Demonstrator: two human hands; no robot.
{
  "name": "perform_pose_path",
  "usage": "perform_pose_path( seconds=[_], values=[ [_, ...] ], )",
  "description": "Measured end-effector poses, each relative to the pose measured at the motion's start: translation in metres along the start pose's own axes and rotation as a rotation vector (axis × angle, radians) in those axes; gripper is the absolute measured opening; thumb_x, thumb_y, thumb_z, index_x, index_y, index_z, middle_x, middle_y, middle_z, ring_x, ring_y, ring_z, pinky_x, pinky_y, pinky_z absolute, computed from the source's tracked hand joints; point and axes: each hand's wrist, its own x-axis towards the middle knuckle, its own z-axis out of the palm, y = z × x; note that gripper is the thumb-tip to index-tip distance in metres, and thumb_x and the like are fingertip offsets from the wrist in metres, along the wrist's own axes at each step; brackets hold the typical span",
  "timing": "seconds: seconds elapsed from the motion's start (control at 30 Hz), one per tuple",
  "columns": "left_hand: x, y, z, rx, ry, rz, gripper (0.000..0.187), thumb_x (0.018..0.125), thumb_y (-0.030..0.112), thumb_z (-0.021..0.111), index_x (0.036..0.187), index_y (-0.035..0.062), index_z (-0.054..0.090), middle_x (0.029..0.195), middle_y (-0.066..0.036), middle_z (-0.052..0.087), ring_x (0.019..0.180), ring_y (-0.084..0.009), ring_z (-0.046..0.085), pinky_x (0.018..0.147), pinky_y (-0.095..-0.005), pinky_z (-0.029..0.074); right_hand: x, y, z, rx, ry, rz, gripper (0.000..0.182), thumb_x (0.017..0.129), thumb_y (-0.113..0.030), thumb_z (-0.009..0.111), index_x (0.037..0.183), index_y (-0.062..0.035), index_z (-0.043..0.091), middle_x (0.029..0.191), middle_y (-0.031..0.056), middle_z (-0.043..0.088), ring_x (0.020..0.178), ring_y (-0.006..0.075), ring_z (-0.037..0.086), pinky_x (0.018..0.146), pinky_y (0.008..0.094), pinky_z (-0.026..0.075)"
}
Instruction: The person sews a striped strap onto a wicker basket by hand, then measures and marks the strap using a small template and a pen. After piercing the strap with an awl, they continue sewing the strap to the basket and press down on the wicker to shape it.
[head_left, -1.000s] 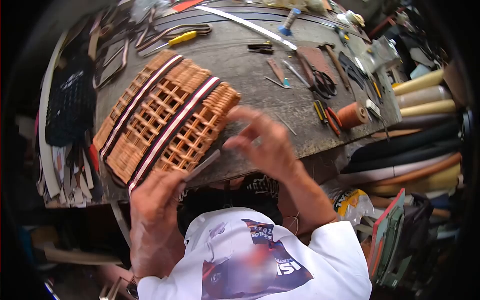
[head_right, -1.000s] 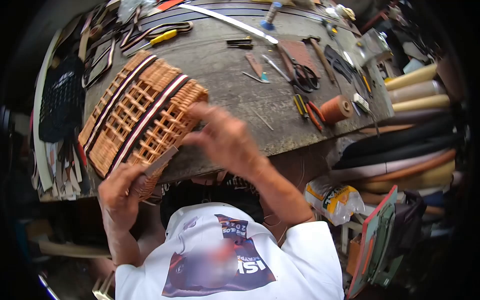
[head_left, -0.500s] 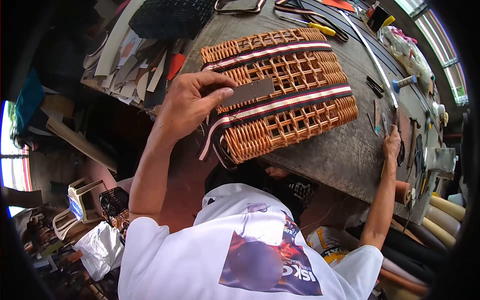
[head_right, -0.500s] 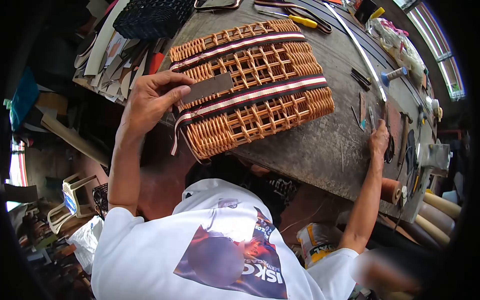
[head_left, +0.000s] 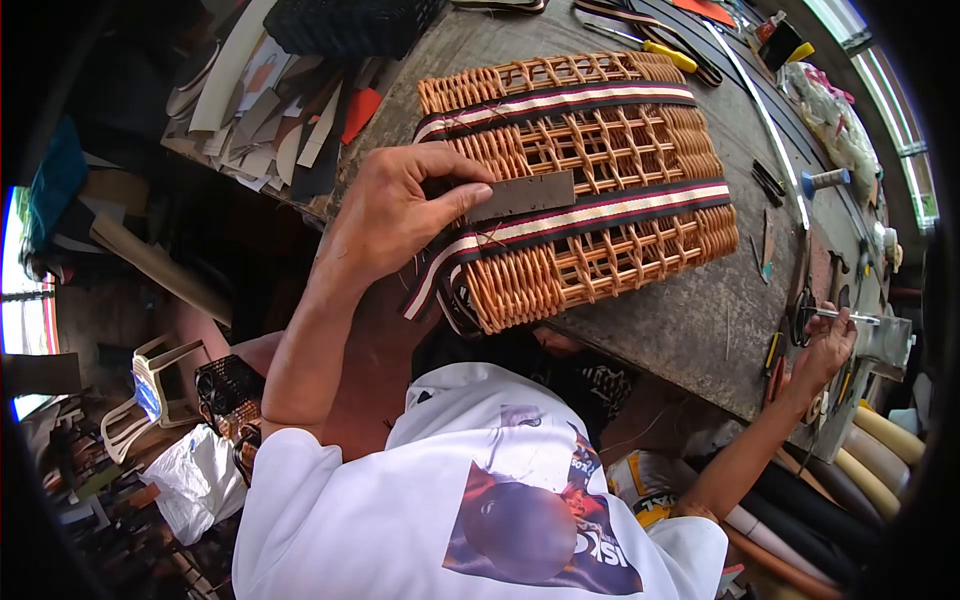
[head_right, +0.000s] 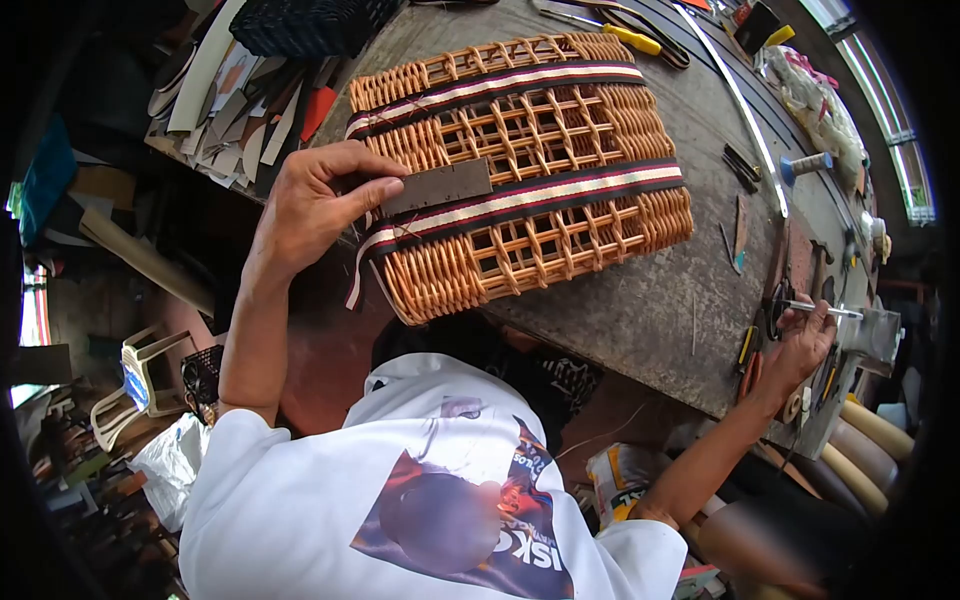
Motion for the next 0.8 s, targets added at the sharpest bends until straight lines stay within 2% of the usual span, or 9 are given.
perform_pose_path(
  seconds=[0.1, 0.27, 0.47, 0.57, 0.77, 0.8],
  values=[
    [-0.001, -0.002, 0.002, -0.011, 0.03, 0.0, 0.015, 0.085, 0.005, 0.075, 0.099, -0.0005, 0.075, 0.091, -0.006, 0.072, 0.082, -0.0095, 0.064, 0.074, -0.0227, 0.051, -0.009, -0.001, -0.004, 0.066, 0.0, 0.015, 0.023, 0.1, -0.023, 0.06, 0.111, -0.005, 0.048, 0.096, 0.0117, 0.069, 0.069, 0.0151, 0.063, 0.06, 0.0271, 0.05],
    [-0.001, -0.007, 0.006, -0.031, 0.068, 0.035, 0.016, 0.083, 0.003, 0.075, 0.099, -0.0004, 0.076, 0.089, -0.007, 0.073, 0.081, -0.01, 0.066, 0.074, -0.0229, 0.052, -0.045, -0.027, 0.035, 0.113, -0.097, -0.025, 0.025, 0.098, -0.014, 0.062, 0.119, -0.0026, 0.055, 0.1, 0.0101, 0.067, 0.079, 0.0152, 0.063, 0.073, 0.0281, 0.052],
    [-0.003, -0.01, 0.008, -0.032, 0.072, 0.12, 0.016, 0.081, 0.001, 0.076, 0.097, -0.0003, 0.076, 0.087, -0.008, 0.073, 0.079, -0.0104, 0.066, 0.072, -0.0231, 0.052, -0.07, -0.047, 0.072, 0.315, -0.209, 0.029, 0.022, 0.1, -0.016, 0.06, 0.118, -0.0027, 0.059, 0.097, 0.0076, 0.063, 0.079, 0.0137, 0.059, 0.072, 0.0261, 0.049],
    [-0.004, -0.011, 0.008, -0.021, 0.083, 0.137, 0.014, 0.082, 0.003, 0.076, 0.096, -0.0009, 0.075, 0.085, -0.009, 0.072, 0.076, -0.0126, 0.066, 0.069, -0.0265, 0.052, -0.08, -0.051, 0.085, 0.401, -0.349, 0.035, 0.021, 0.101, -0.017, 0.058, 0.115, -0.0025, 0.058, 0.096, 0.007, 0.062, 0.076, 0.0144, 0.059, 0.066, 0.0271, 0.048],
    [-0.004, -0.012, 0.01, -0.043, 0.089, 0.136, 0.015, 0.082, 0.003, 0.076, 0.096, -0.0008, 0.075, 0.087, -0.01, 0.073, 0.078, -0.0149, 0.068, 0.07, -0.0279, 0.053, -0.127, -0.084, 0.148, 0.313, -0.537, -0.039, 0.021, 0.101, -0.019, 0.057, 0.111, -0.0006, 0.058, 0.088, 0.0075, 0.061, 0.07, 0.017, 0.062, 0.058, 0.0305, 0.049],
    [-0.004, -0.012, 0.01, -0.045, 0.089, 0.14, 0.015, 0.082, 0.003, 0.076, 0.096, -0.0008, 0.075, 0.087, -0.011, 0.073, 0.077, -0.0153, 0.068, 0.07, -0.0279, 0.053, -0.137, -0.092, 0.164, 0.357, -0.539, -0.034, 0.021, 0.099, -0.016, 0.06, 0.11, 0.0018, 0.056, 0.087, 0.01, 0.062, 0.074, 0.0192, 0.066, 0.061, 0.0304, 0.053]
  ],
)
